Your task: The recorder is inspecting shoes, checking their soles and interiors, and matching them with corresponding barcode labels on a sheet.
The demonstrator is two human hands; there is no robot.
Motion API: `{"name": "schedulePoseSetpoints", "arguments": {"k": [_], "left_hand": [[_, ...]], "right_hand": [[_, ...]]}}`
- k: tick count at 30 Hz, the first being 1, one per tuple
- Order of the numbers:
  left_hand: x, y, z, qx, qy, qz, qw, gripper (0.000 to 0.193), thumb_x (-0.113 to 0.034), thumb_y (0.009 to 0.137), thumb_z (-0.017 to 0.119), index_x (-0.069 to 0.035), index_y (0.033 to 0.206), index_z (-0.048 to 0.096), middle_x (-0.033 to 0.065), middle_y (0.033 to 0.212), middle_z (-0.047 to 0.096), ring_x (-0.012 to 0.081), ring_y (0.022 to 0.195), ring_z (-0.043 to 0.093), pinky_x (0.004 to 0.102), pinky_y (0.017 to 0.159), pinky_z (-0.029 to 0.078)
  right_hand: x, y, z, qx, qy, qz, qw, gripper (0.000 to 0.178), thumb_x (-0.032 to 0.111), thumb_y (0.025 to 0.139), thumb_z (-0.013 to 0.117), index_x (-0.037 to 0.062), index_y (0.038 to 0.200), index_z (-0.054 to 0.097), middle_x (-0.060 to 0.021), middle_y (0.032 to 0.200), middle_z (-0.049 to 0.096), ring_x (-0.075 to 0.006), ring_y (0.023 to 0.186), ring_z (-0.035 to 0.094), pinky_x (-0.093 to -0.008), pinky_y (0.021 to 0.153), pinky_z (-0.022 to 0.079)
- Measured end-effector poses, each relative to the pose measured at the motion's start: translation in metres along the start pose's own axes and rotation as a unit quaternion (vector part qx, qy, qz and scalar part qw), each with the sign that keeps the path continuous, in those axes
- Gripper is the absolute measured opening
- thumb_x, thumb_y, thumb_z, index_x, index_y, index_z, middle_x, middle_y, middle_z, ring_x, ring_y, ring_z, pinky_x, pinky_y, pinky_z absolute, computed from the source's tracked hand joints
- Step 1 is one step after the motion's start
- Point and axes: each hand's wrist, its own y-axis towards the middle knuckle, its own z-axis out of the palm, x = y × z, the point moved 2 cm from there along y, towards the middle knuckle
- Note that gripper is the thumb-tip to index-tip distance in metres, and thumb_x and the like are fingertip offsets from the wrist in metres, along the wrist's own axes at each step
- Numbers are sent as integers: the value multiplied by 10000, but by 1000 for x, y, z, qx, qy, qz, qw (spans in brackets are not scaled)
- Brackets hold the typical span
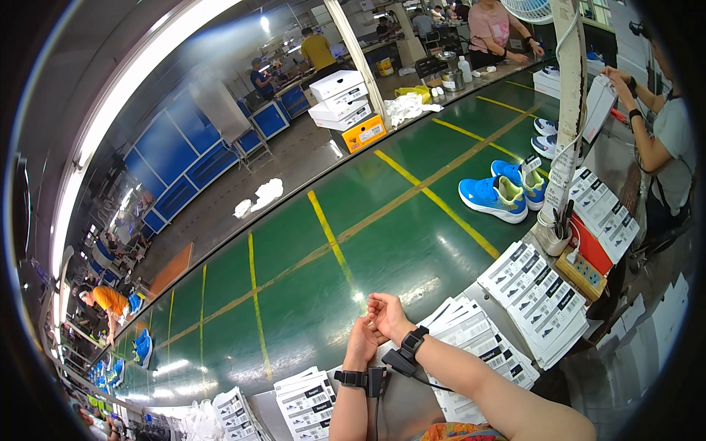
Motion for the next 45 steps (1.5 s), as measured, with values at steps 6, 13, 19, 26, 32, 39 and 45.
{"name": "schedulePoseSetpoints", "arguments": {"k": [6, 13, 19, 26, 32, 39, 45], "left_hand": [[0, -1, 0, -6, -15, 10, 1000, 210, -256, 878, 452, -106, 1015, 504, 170, 1015, 607, 301, 891, 635, 448, 796, 525], [-4, -5, 6, -15, 4, 23, 1000, 343, -237, 871, 505, 27, 1088, 483, 237, 1056, 583, 349, 918, 631, 460, 767, 548], [-4, -4, 7, -21, 30, 27, 999, 321, -220, 882, 485, 30, 1084, 488, 205, 1035, 588, 331, 903, 636, 450, 763, 551], [0, -1, 1, -13, 26, 38, 999, 271, -186, 882, 492, 26, 1051, 504, 161, 991, 597, 310, 847, 649, 438, 740, 559], [3, 3, -4, -6, 22, 38, 999, 252, -192, 883, 512, 15, 1027, 519, 151, 973, 603, 300, 831, 652, 431, 729, 562], [3, 3, -3, -10, 17, 36, 999, 220, -193, 886, 522, -8, 1006, 530, 137, 930, 619, 267, 813, 656, 404, 704, 568], [3, 2, -4, -11, 23, 34, 999, 247, -194, 897, 517, 6, 1041, 540, 138, 945, 619, 255, 812, 656, 394, 701, 570]], "right_hand": [[0, 0, 1, -4, -2, -4, 1000, 151, 154, 821, 563, 16, 879, 583, -60, 680, 595, -164, 613, 539, -276, 543, 448], [0, 2, -1, -14, 2, -7, 1000, 160, 159, 809, 570, 13, 874, 574, -61, 669, 580, -166, 606, 530, -270, 517, 435], [0, 2, 0, -16, 5, 5, 1000, 143, 155, 828, 562, 20, 872, 574, -56, 695, 576, -146, 622, 490, -263, 505, 398], [0, 3, -1, -17, -1, -2, 1000, 148, 158, 826, 562, 18, 871, 575, -58, 697, 577, -148, 626, 492, -257, 500, 389], [-1, 2, -1, -21, -4, -2, 1000, 149, 160, 823, 565, 20, 871, 578, -59, 694, 580, -148, 629, 497, -253, 492, 392], [-1, 1, 1, -26, -6, -1, 1000, 150, 165, 823, 572, 26, 878, 577, -56, 701, 580, -144, 628, 499, -253, 490, 399], [-1, -2, 4, -28, -12, 0, 1000, 153, 169, 823, 575, 32, 888, 576, -48, 699, 582, -141, 629, 501, -262, 521, 421]]}}
